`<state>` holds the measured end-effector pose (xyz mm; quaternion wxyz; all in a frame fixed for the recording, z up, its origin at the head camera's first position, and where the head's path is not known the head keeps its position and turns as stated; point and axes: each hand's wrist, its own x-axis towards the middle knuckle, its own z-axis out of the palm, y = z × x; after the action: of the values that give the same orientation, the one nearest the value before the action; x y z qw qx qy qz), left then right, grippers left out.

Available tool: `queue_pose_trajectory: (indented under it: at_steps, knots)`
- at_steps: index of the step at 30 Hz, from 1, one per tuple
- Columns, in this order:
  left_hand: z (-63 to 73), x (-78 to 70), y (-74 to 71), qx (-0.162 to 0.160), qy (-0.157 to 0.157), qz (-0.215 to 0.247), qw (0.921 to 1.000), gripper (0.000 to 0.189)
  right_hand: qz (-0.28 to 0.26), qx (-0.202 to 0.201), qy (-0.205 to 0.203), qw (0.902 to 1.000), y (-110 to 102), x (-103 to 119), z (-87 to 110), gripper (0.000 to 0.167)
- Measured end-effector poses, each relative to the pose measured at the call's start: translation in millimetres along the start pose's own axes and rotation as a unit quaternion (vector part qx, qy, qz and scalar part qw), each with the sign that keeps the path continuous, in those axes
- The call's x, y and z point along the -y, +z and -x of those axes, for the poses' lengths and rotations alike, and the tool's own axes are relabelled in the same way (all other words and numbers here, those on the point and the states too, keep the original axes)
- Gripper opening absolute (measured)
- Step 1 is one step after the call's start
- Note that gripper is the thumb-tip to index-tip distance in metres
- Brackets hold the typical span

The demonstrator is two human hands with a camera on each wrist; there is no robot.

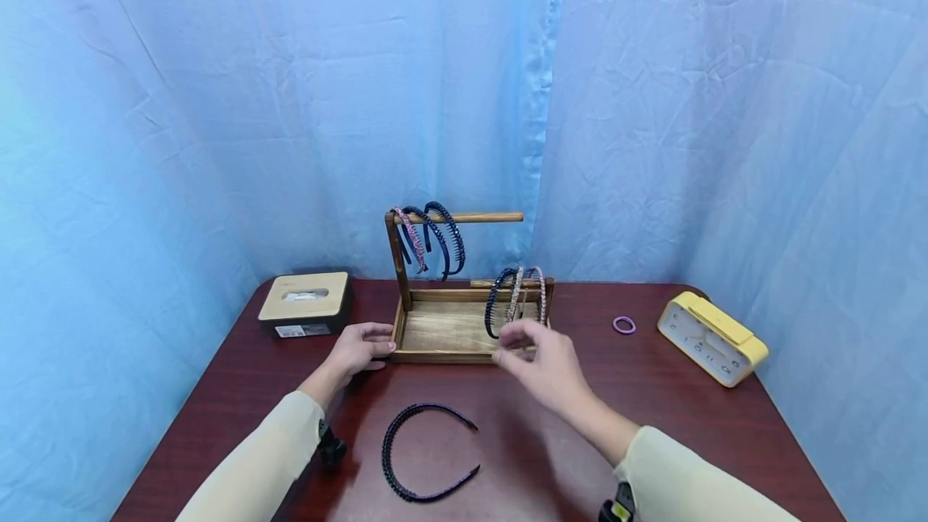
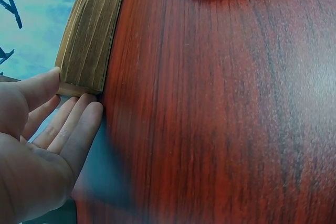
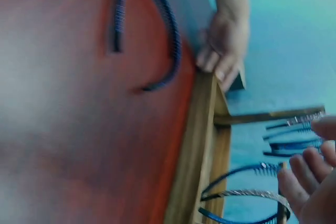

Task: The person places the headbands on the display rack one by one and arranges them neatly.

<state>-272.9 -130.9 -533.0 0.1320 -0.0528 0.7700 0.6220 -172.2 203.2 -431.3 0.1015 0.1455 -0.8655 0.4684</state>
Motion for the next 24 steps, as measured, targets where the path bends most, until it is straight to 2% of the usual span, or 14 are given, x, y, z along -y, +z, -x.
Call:
queue_pose_trajectory:
  at_steps: [3,5,9,12,16,24]
  knots:
    - [-0.5,0.4,0.1,0.001,-0.001,0.004,1.0000,0.042,0.000,0.048,-0.062,0.9969,9,2,21.9,0.026]
    - [-0.5,0.5,0.2,0.002,-0.001,0.005,1.0000,0.042,0.012,0.077,-0.111,0.9907,16,1,35.3,0.026]
    - [-0.5,0.9,0.3,0.003,-0.001,0.007,1.0000,0.042,0.030,0.131,-0.206,0.9694,34,-2,55.7,0.026]
    - [0.1,1.5,-0.1,0.004,0.000,0.007,1.0000,0.042,0.044,0.152,-0.251,0.9549,49,-7,65.6,0.025]
    - [0.7,2.2,-1.2,0.004,0.003,0.008,1.0000,0.042,0.049,0.185,-0.271,0.9434,68,-14,75.0,0.023]
    - [0.5,1.3,0.0,0.003,-0.003,0.009,0.9999,0.041,0.086,0.265,-0.279,0.9189,95,-28,83.0,0.024]
